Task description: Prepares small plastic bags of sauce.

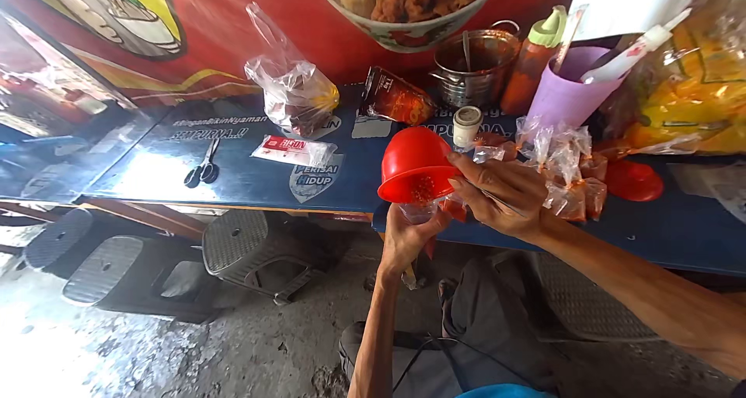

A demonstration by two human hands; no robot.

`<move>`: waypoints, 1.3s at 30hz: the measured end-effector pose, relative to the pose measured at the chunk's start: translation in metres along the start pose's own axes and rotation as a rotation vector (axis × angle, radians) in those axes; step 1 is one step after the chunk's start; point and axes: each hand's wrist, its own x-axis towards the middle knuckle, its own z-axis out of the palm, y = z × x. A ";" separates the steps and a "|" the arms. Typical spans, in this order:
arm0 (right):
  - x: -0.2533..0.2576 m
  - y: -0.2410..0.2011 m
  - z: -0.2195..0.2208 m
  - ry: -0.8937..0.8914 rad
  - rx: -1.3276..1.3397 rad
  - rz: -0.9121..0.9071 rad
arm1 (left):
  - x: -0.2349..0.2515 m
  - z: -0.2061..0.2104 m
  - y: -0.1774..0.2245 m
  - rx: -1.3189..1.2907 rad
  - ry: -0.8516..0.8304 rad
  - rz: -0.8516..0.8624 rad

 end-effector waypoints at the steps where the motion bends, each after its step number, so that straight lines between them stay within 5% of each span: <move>1: 0.000 0.000 0.000 0.003 0.000 -0.004 | 0.000 0.000 0.000 0.004 0.002 0.001; 8: 0.001 -0.002 0.006 0.018 0.074 0.149 | 0.004 -0.002 -0.001 0.010 0.010 0.007; 14: 0.028 0.004 0.000 -0.177 0.227 0.849 | 0.009 -0.007 0.003 0.052 0.051 -0.062; 20: 0.045 0.083 0.026 -0.335 0.218 1.311 | 0.016 -0.036 0.013 0.084 0.118 -0.084; 26: 0.029 0.119 0.060 -0.578 0.048 1.454 | 0.036 -0.100 0.028 -0.332 -0.209 0.037; 30: 0.016 0.125 0.072 -0.550 0.143 1.587 | 0.044 -0.116 0.040 -0.482 -0.364 0.096; 39: 0.012 0.125 0.056 -0.508 0.230 1.591 | 0.042 -0.117 0.049 -0.203 -0.249 0.078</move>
